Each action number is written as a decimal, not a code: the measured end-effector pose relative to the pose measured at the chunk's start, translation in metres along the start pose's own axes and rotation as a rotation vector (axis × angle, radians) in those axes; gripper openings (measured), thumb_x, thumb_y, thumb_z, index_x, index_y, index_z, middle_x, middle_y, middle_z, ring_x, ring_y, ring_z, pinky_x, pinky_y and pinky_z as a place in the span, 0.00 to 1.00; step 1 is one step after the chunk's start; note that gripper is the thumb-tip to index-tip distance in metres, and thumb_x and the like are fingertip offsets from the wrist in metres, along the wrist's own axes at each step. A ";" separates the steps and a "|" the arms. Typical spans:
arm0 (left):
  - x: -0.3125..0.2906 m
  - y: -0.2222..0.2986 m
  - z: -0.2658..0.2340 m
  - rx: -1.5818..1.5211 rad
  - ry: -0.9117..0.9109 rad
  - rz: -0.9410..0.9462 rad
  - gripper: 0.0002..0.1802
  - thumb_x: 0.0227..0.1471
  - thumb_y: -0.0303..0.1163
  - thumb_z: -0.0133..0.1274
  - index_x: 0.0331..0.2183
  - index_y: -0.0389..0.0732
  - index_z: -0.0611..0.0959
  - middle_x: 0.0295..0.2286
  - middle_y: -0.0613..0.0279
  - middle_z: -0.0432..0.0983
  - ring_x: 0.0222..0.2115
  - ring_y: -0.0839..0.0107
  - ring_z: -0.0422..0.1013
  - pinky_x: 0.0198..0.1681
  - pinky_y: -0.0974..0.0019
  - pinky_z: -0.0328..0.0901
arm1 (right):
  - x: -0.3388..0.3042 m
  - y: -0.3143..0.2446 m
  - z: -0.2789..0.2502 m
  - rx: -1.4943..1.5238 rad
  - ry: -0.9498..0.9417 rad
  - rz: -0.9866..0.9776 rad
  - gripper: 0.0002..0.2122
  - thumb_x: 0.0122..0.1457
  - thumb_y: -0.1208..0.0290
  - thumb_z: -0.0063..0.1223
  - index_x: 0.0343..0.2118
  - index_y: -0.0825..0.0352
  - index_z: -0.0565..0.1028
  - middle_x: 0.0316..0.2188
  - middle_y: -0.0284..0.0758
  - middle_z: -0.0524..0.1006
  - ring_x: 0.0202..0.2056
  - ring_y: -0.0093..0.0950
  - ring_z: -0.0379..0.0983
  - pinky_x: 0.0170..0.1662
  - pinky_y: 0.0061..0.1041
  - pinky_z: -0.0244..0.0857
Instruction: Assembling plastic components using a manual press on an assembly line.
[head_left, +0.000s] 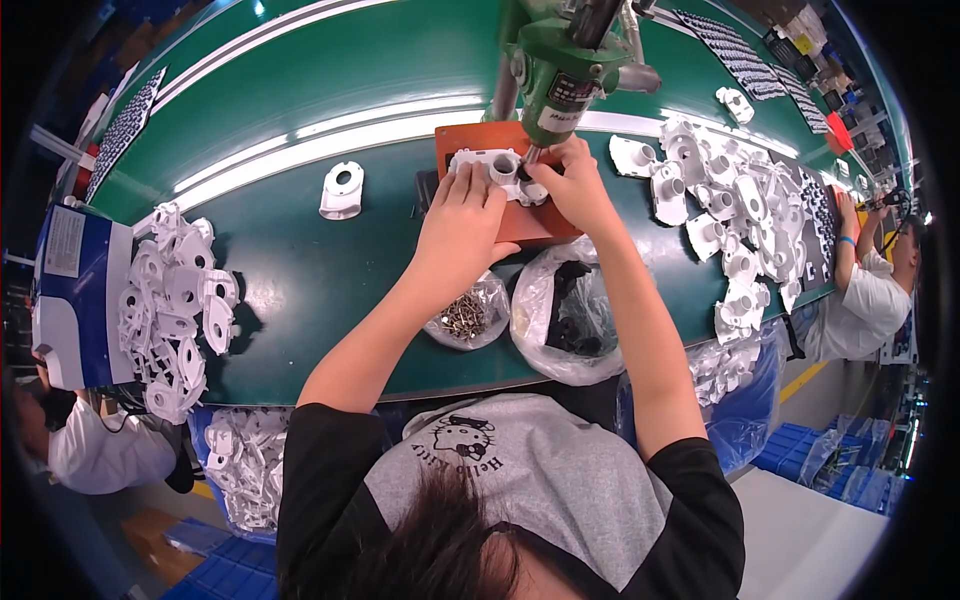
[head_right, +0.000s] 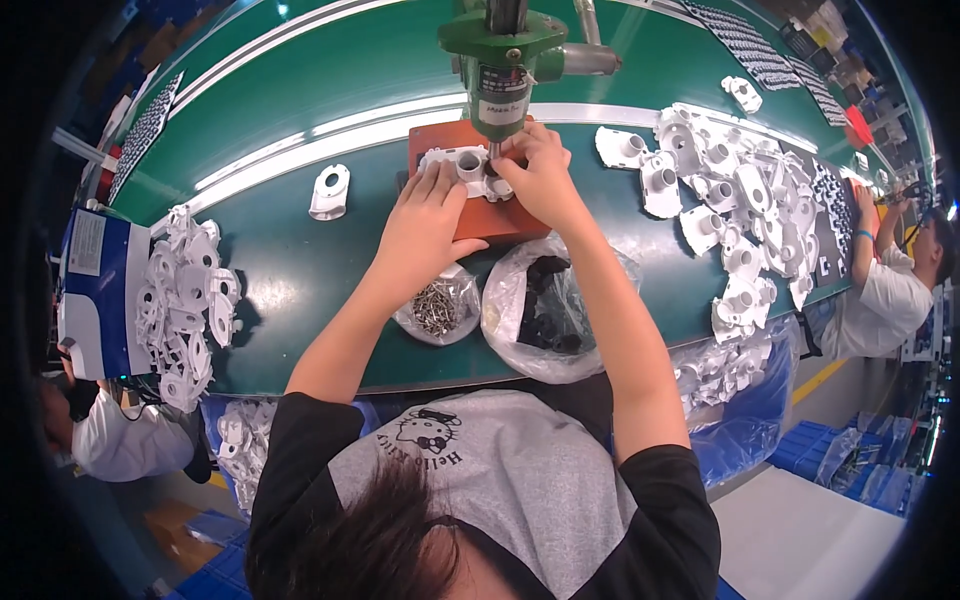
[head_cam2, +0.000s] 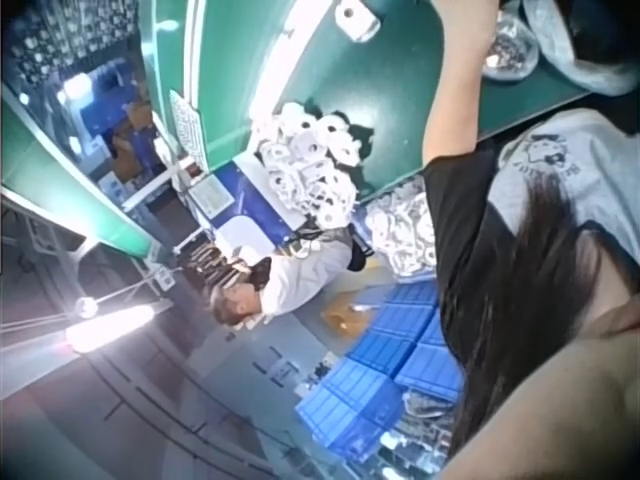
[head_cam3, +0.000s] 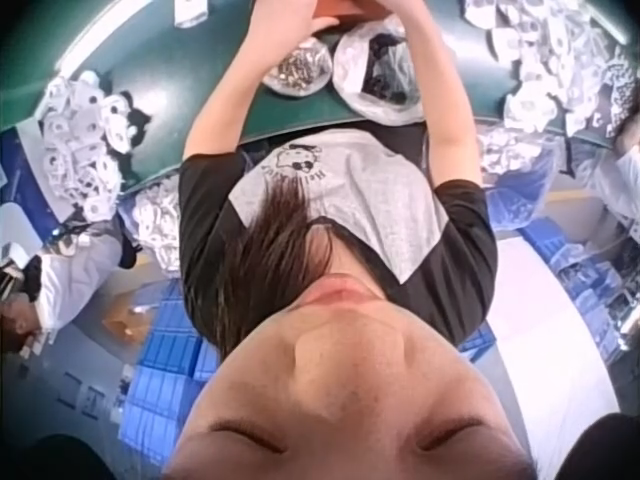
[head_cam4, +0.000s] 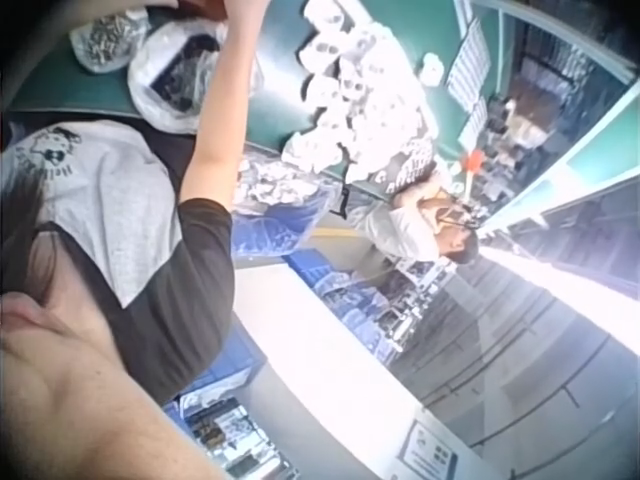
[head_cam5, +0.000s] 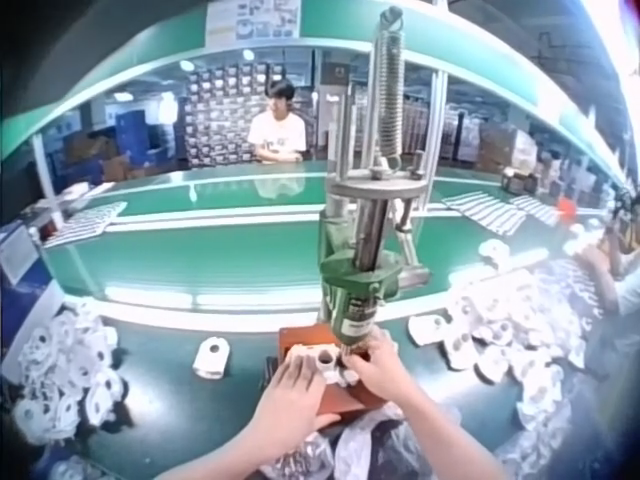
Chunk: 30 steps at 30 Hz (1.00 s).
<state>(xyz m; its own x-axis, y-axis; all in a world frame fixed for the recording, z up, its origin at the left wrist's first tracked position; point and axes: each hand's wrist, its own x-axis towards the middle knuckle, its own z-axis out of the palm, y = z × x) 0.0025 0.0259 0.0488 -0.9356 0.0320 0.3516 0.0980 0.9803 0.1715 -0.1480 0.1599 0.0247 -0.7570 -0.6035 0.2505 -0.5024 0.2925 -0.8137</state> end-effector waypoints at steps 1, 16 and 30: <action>0.000 0.000 0.000 -0.004 0.001 0.001 0.38 0.34 0.44 0.66 0.43 0.31 0.71 0.50 0.40 0.63 0.53 0.47 0.60 0.58 0.53 0.55 | 0.000 0.000 0.000 0.000 0.000 0.001 0.11 0.48 0.68 0.56 0.33 0.68 0.75 0.45 0.35 0.70 0.50 0.37 0.60 0.54 0.34 0.46; -0.001 0.001 0.001 0.011 0.001 0.001 0.38 0.35 0.44 0.66 0.44 0.31 0.70 0.50 0.40 0.64 0.54 0.48 0.60 0.58 0.52 0.55 | -0.004 -0.007 0.005 -0.165 0.159 -0.129 0.09 0.46 0.72 0.53 0.32 0.67 0.74 0.42 0.38 0.70 0.47 0.39 0.63 0.50 0.36 0.54; -0.003 -0.001 0.001 0.000 0.020 0.010 0.38 0.35 0.45 0.66 0.44 0.31 0.71 0.50 0.40 0.64 0.54 0.47 0.60 0.58 0.52 0.55 | -0.111 -0.060 0.013 0.098 0.055 -0.266 0.05 0.49 0.80 0.53 0.30 0.70 0.74 0.24 0.35 0.75 0.25 0.25 0.70 0.31 0.22 0.64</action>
<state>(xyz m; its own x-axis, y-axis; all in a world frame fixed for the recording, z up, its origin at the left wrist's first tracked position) 0.0049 0.0249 0.0462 -0.9276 0.0379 0.3717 0.1073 0.9799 0.1679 -0.0283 0.1999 0.0389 -0.6266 -0.6078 0.4878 -0.6456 0.0542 -0.7618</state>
